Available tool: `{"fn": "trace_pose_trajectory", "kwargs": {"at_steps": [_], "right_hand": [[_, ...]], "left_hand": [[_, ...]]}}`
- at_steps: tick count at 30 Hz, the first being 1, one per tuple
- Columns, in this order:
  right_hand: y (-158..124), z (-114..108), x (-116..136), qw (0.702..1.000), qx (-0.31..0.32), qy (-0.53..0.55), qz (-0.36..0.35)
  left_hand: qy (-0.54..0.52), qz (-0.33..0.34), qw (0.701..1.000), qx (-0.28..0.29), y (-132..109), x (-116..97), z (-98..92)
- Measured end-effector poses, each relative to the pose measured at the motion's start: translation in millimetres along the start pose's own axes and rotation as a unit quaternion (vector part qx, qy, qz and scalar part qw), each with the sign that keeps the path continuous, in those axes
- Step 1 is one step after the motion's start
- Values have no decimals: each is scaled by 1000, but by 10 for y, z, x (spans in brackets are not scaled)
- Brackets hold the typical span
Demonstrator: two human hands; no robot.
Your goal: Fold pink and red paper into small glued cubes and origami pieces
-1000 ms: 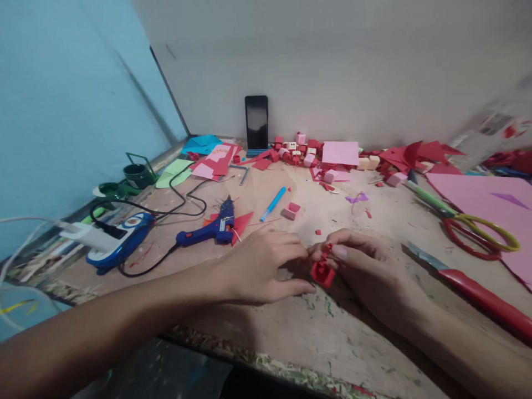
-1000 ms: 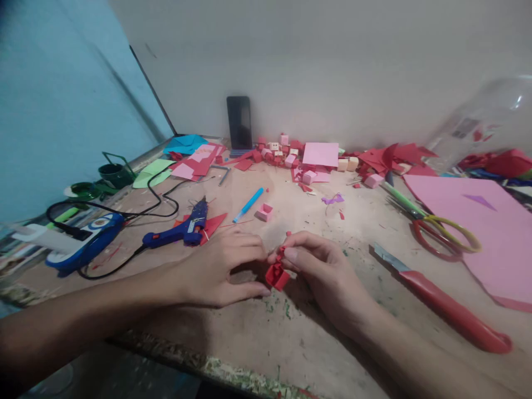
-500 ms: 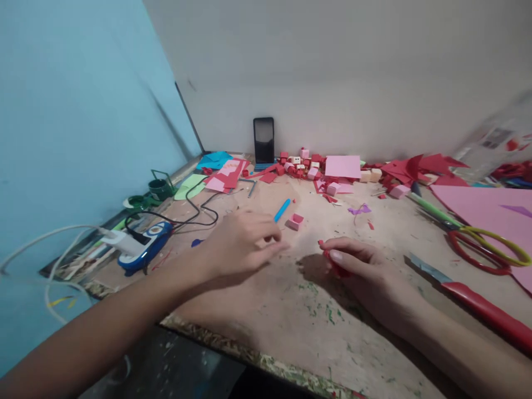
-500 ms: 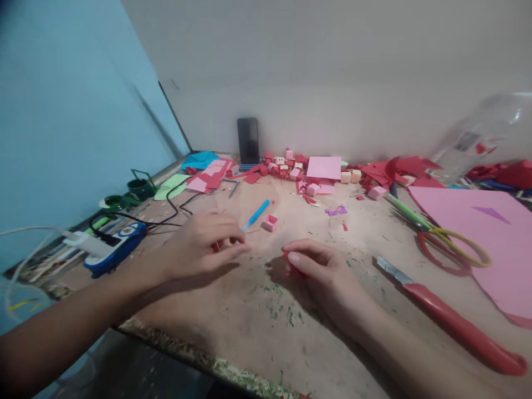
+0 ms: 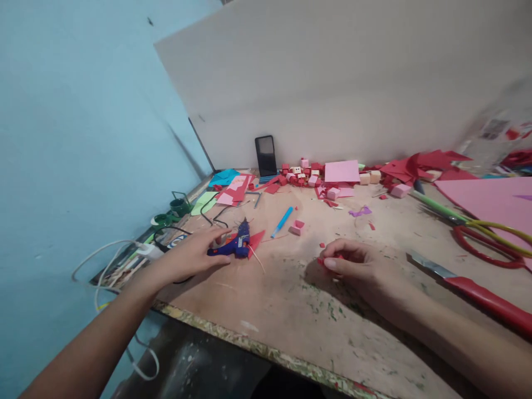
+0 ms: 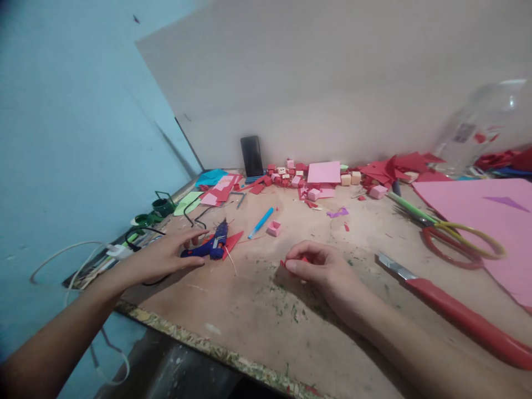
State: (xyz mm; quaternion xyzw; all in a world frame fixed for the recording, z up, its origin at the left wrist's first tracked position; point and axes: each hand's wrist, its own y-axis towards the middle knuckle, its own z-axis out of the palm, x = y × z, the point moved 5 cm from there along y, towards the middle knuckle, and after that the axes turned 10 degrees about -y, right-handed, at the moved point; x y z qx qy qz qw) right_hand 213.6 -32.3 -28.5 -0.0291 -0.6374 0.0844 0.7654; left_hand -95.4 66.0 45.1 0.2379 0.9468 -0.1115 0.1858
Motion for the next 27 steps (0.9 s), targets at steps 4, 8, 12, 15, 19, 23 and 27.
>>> {"fn": "trace_pose_trajectory", "kwargs": {"at_steps": [4,8,12,15,19,23,27], "right_hand": [[-8,10,34,1000,4,-9,-17],[-26,49,70,1000,19,-4,-19],[-36,76,69,999,28,17,-12],[-49,77,69,999,25,30,6],[-70,76,82,998,20,51,35],[-50,59,63,998,11,64,25],[-21,15,69,999,0,51,12]], "left_hand": [[-14,-10,999,29,71,-24,3],[-16,-6,999,51,78,-32,-4],[-41,1,999,21,2,-28,-84],[-139,-2,990,-12,-71,-4,-147],[-371,-3,926,-76,-96,3,-111],[-533,10,843,-73,2,-189,123],[-617,17,783,79,111,-588,418]]}}
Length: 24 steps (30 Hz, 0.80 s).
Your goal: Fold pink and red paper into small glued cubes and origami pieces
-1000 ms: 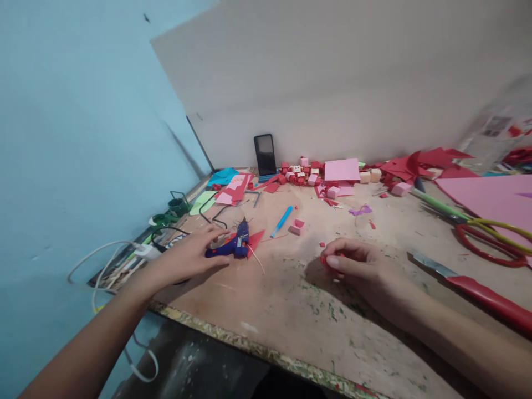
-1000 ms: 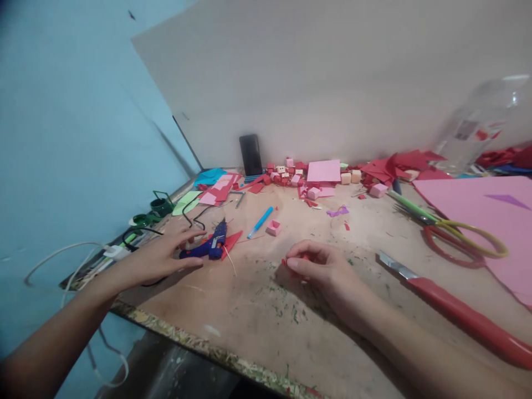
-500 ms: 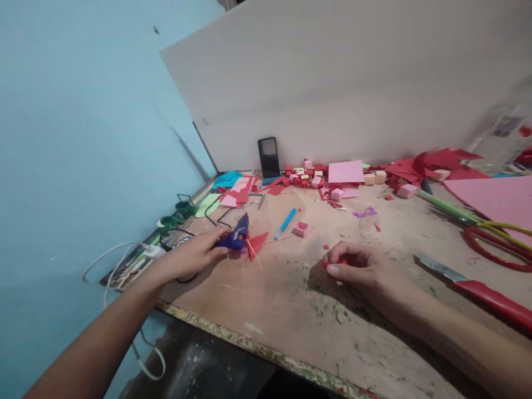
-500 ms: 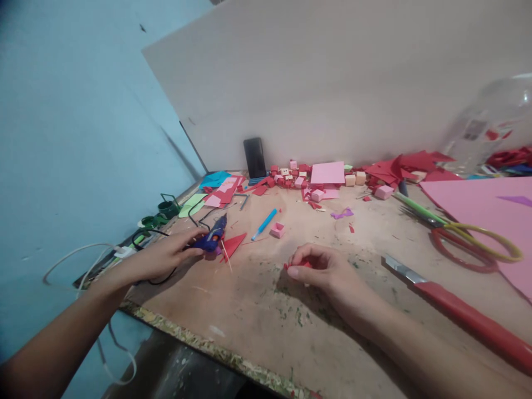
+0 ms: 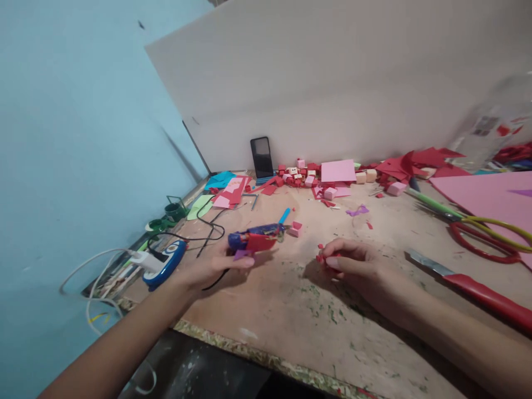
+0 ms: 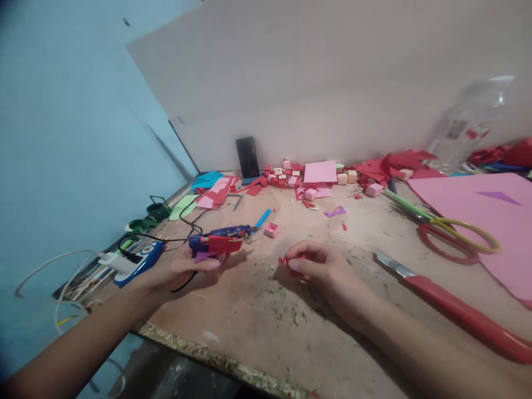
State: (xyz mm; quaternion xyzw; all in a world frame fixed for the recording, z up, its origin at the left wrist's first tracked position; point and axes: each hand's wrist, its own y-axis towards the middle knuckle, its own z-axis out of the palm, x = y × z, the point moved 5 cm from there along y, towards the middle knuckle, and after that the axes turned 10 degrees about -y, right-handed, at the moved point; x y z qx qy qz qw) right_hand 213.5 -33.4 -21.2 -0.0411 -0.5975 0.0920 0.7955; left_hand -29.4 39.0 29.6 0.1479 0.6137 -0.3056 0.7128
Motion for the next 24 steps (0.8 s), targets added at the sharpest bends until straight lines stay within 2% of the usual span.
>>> {"fn": "trace_pose_trajectory", "kwargs": {"at_steps": [2,4,10,24], "right_hand": [[3,-23,41,1000,-8,-3,-4],[2,-47,84,1000,-19,-2,-7],[12,-84,90,1000,-19,8,-11],[20,-107,64,1000,-19,1,-11]], "left_hand": [[-31,-51,996,69,58,80,179],[-43,-74,992,88,107,150,249],[-8,-41,998,49,191,280,181],[-2,-65,997,36,179,355,157]]}}
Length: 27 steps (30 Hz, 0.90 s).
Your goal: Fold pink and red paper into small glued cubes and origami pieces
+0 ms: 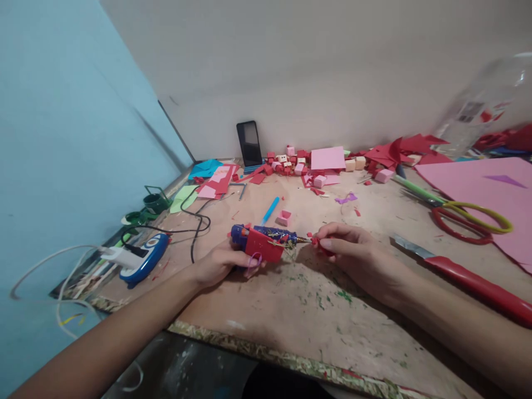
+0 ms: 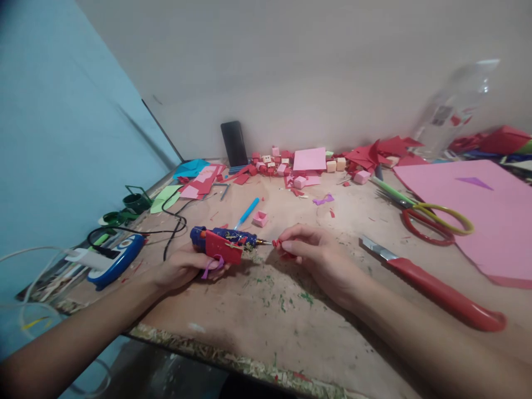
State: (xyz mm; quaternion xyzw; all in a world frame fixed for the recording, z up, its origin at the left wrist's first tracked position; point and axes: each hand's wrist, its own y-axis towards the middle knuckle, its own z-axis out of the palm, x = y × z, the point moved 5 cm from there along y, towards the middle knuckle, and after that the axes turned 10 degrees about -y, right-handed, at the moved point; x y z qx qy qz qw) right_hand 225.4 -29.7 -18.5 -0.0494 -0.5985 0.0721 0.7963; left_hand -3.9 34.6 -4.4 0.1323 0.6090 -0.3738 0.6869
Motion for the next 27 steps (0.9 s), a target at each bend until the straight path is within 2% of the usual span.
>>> {"fn": "trace_pose_trajectory", "kwargs": {"at_steps": [27], "right_hand": [[-20,31,6,1000,12,5,4]], "left_hand": [[-14,0,1000,1,28,22,10]]}}
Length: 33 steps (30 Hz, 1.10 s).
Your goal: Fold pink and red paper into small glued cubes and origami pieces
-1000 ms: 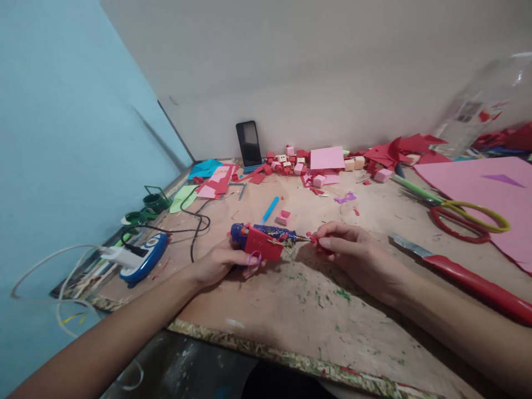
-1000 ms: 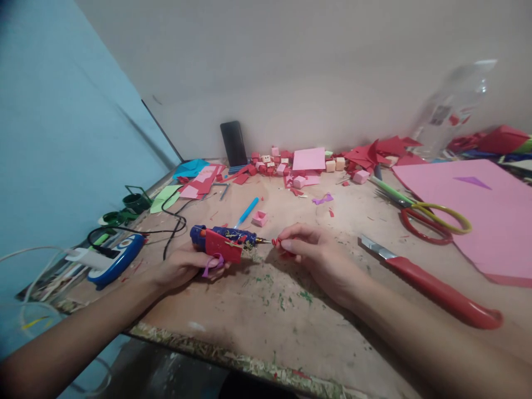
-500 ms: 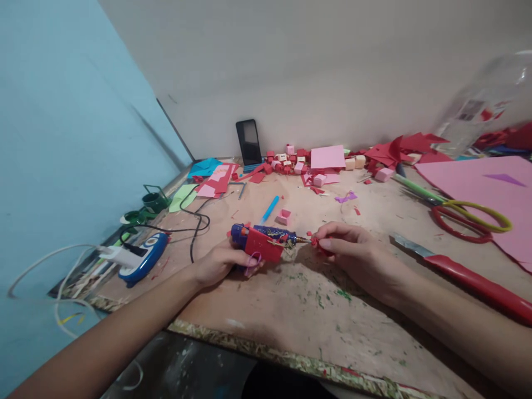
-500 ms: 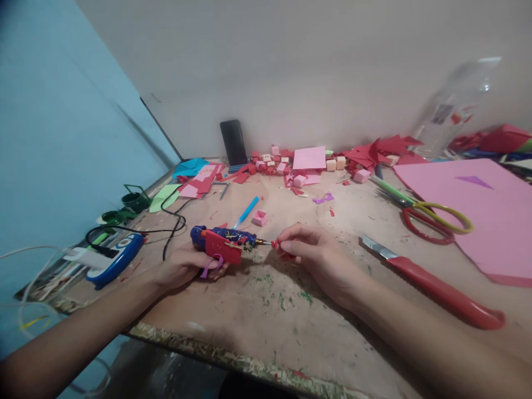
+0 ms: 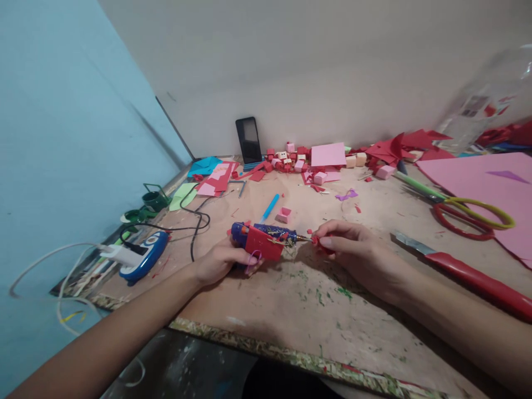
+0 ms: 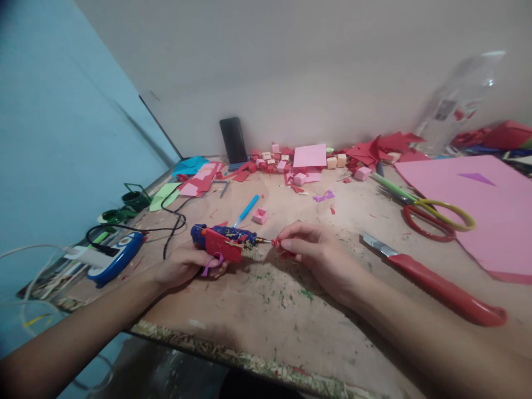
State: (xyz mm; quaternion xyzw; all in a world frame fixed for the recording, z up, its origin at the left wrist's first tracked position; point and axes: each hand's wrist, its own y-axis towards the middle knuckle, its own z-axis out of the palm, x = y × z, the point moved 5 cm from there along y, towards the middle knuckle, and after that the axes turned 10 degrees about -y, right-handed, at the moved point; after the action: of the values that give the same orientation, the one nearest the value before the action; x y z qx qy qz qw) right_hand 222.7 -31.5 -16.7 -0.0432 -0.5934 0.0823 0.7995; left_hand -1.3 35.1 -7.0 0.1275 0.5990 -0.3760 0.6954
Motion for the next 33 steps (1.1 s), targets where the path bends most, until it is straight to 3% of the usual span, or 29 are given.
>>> {"fn": "trace_pose_trajectory", "kwargs": {"at_steps": [24,33], "right_hand": [[23,-35,-24,1000,8,1,-6],[5,-13,-20,1000,-2,-3,2]], "left_hand": [[-3,14,1000,-2,3,-18,5],[29,58,998,-14,-4,-66,-21]]}}
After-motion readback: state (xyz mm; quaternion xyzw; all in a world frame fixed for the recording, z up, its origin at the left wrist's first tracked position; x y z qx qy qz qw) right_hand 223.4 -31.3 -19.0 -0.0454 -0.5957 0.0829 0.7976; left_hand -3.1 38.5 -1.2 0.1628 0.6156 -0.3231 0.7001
